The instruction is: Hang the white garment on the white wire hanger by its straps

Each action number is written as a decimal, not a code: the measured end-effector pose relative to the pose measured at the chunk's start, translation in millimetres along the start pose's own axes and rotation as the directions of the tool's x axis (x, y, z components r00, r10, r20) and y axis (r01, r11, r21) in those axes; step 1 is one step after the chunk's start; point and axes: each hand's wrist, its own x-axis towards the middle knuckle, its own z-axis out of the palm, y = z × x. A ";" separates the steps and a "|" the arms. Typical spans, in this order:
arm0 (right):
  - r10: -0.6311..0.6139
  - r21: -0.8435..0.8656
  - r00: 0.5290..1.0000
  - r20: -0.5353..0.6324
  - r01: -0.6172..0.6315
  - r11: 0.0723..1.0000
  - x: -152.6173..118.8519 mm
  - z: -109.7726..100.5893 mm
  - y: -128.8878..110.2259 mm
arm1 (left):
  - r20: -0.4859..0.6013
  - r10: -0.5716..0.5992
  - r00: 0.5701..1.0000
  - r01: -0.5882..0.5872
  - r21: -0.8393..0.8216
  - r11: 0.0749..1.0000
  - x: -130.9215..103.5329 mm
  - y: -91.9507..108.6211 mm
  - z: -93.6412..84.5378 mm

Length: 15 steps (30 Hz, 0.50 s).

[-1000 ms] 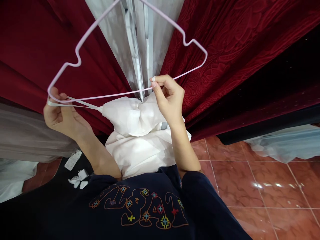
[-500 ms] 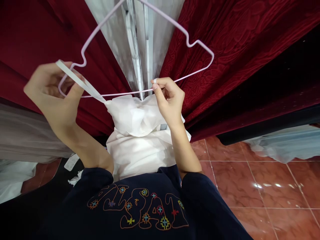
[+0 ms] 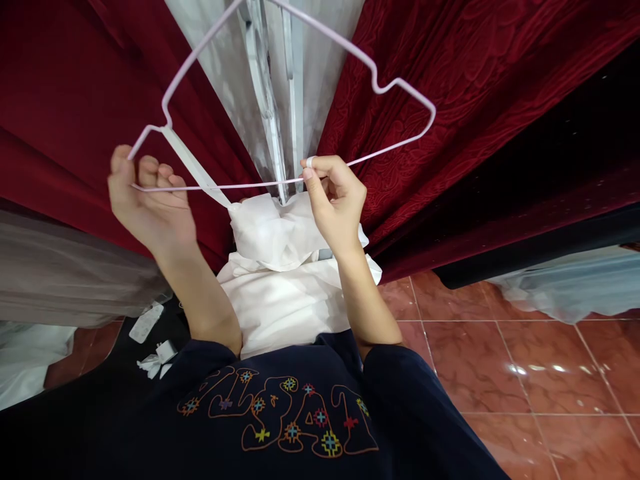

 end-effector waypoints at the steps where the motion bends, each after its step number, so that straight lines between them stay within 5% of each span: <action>1: 0.016 -0.014 1.000 -0.001 -0.016 1.000 -1.0 1.8 -1.0 | -0.014 -0.046 0.999 0.045 -0.057 0.997 -9.8 -7.3 2.2; 4: 0.046 -0.062 0.999 -0.011 -0.046 0.997 -3.8 7.1 -5.6 | -0.043 -0.083 0.996 0.078 -0.109 0.991 -37.9 -20.9 13.5; 8: -0.011 -0.086 0.983 -0.182 -0.005 0.996 -0.2 1.4 -5.3 | -0.058 0.054 0.997 -0.052 0.039 0.998 -49.5 -18.3 20.9; 13: -0.260 -0.078 0.811 -0.524 0.258 0.963 28.6 -56.0 21.0 | -0.017 0.008 1.000 -0.008 0.036 0.999 -30.8 -4.7 6.6; 15: -0.206 -0.103 0.841 -0.501 0.178 0.979 42.9 -84.0 29.5 | -0.006 -0.004 1.000 0.005 0.066 0.998 -25.5 -2.6 0.9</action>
